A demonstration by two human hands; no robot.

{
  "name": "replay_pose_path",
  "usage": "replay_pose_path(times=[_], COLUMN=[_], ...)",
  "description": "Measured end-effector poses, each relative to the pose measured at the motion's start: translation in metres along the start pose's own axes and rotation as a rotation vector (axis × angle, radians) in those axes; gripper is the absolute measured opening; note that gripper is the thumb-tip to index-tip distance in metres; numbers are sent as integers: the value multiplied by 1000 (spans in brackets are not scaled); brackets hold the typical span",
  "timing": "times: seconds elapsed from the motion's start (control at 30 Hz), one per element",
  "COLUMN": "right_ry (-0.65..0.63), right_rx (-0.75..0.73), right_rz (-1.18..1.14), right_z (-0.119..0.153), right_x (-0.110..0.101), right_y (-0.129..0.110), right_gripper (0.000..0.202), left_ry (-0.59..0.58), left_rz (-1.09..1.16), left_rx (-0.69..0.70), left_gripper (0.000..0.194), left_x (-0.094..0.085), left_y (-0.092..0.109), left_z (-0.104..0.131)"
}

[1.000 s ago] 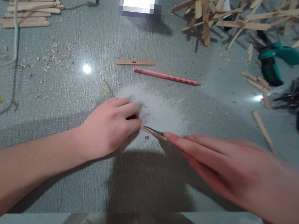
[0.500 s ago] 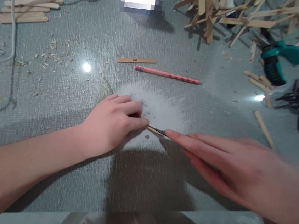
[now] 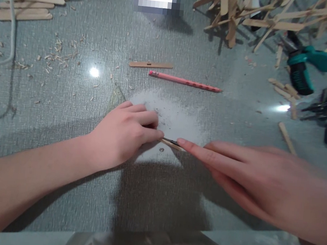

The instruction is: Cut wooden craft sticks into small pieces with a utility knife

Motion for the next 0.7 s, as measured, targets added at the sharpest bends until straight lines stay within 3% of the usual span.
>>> replay_pose_path(times=[0.1,0.7], right_ry=[8,13], right_rx=[-136,-138], right_rz=[-12,0], right_z=[-3,-1], right_x=[-3,-1], right_y=[-5,-5], right_gripper=[53,49], left_ry=[-17,6], left_rz=[6,33], left_rx=[0,2], left_gripper=[16,16], left_x=[0,0], left_y=[0,0], left_z=[0,0])
Point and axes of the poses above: each hand's wrist, its own z-axis away from the middle knuckle, its own x-axis out of the palm, y = z × x, the point moved 4 cm from there along -z, towards the middle knuckle, and after that the axes turned 4 degrees about z, right-handed, at the moved point
